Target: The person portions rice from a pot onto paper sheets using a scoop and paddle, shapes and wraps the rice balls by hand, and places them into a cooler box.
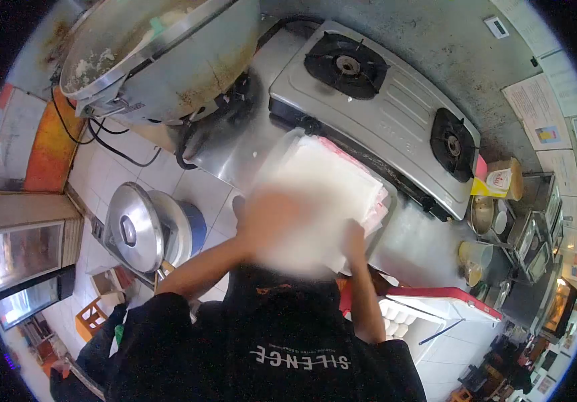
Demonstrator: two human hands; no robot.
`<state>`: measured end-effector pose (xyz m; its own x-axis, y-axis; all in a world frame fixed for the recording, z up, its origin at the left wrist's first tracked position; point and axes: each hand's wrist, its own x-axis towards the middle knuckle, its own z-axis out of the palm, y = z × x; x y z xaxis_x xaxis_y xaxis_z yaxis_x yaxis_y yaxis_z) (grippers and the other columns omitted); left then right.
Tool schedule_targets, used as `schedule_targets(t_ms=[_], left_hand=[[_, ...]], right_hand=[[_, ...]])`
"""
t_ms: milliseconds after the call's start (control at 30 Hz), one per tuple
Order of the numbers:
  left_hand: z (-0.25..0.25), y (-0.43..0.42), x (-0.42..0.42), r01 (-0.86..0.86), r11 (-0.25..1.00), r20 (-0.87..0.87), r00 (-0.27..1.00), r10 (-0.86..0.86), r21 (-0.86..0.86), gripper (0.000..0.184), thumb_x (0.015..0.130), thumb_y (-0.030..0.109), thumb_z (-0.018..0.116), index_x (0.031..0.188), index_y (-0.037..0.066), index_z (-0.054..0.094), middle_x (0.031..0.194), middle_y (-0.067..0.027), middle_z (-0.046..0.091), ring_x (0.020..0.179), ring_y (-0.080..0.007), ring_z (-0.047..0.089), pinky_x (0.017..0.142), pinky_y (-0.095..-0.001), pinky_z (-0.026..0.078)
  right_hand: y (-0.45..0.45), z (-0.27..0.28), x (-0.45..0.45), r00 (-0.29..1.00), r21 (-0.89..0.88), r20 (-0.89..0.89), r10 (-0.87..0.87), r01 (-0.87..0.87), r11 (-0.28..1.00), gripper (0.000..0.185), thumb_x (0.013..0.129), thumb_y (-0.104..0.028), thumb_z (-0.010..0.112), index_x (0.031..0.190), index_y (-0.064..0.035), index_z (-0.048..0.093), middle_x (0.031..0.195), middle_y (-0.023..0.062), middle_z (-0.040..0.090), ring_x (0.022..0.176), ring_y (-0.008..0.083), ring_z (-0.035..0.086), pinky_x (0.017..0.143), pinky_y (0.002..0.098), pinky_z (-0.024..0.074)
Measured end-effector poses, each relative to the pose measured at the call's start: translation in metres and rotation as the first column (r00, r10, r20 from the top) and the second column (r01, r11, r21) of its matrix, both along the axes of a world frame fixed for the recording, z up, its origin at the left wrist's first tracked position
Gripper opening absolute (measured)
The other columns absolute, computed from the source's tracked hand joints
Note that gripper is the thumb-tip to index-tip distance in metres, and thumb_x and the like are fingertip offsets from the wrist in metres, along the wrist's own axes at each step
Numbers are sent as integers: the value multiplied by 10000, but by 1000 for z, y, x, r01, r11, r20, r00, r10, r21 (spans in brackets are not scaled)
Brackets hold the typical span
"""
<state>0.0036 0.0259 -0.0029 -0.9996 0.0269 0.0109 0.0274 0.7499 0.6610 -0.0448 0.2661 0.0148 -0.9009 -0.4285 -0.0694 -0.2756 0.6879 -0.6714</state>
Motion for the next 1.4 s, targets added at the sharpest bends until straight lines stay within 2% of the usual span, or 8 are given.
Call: schedule_targets(t_ms=[200,300,533,600,800,967,1067,1400], left_hand=[[170,-46,-7,344,934,-198,913,-356,-94,285,944,280,556,1141,90,633,1064,-113,619,1020,-267,591,929,-416,447],[28,-29,-44,512,821,29,844,-535,255,197,822,89,612,1008,63,553,945,-111,609,849,-255,565,777,-392,456],[59,-54,18,224,503,14,904,-426,834,230,905,92,674,1089,23,555,1029,-50,616,964,-164,589,822,-326,505],[52,-38,28,-442,-11,376,776,-507,897,349,944,176,660,1244,36,549,1199,-70,596,1086,-214,597,931,-370,520],[17,-100,17,90,743,332,855,-399,663,311,1011,217,563,1170,-37,646,1137,-92,654,996,-183,639,840,-307,528],[141,-55,-7,-184,578,534,664,-523,795,411,990,244,611,1283,-33,530,1133,-132,653,1012,-205,645,868,-338,538],[135,-20,3,497,665,390,551,-738,557,554,856,236,783,1266,-27,520,1113,-118,646,979,-190,635,821,-338,544],[158,84,33,476,267,361,-116,-925,838,520,656,158,903,1044,38,578,930,-34,630,844,-125,620,757,-264,509]], right_hand=[[-18,1,-63,934,161,-27,357,-349,923,295,712,-14,670,1003,15,633,912,203,667,829,366,653,773,440,535],[-19,-18,-54,817,-77,-49,575,-577,813,505,686,58,573,1184,-14,550,1112,241,596,1078,418,571,939,452,471],[-50,115,33,342,-487,869,359,452,747,817,676,-22,731,1411,37,379,1204,229,622,905,370,706,702,431,639],[-60,120,36,349,-552,832,431,450,701,784,691,-29,731,1402,33,405,1174,245,636,893,373,709,674,403,640],[-69,150,57,723,-482,673,155,270,834,536,755,2,614,1266,46,457,1111,214,646,932,283,689,731,368,592],[-80,162,112,768,-180,556,-317,483,857,503,772,-84,629,1220,44,439,962,274,661,888,382,684,746,436,544],[-80,158,155,764,-212,477,-435,580,787,464,799,-121,646,1194,24,449,945,277,678,883,404,685,735,463,532],[-58,163,276,548,-476,334,-767,800,365,262,815,-171,748,965,-30,586,790,139,674,723,288,681,654,405,511]])
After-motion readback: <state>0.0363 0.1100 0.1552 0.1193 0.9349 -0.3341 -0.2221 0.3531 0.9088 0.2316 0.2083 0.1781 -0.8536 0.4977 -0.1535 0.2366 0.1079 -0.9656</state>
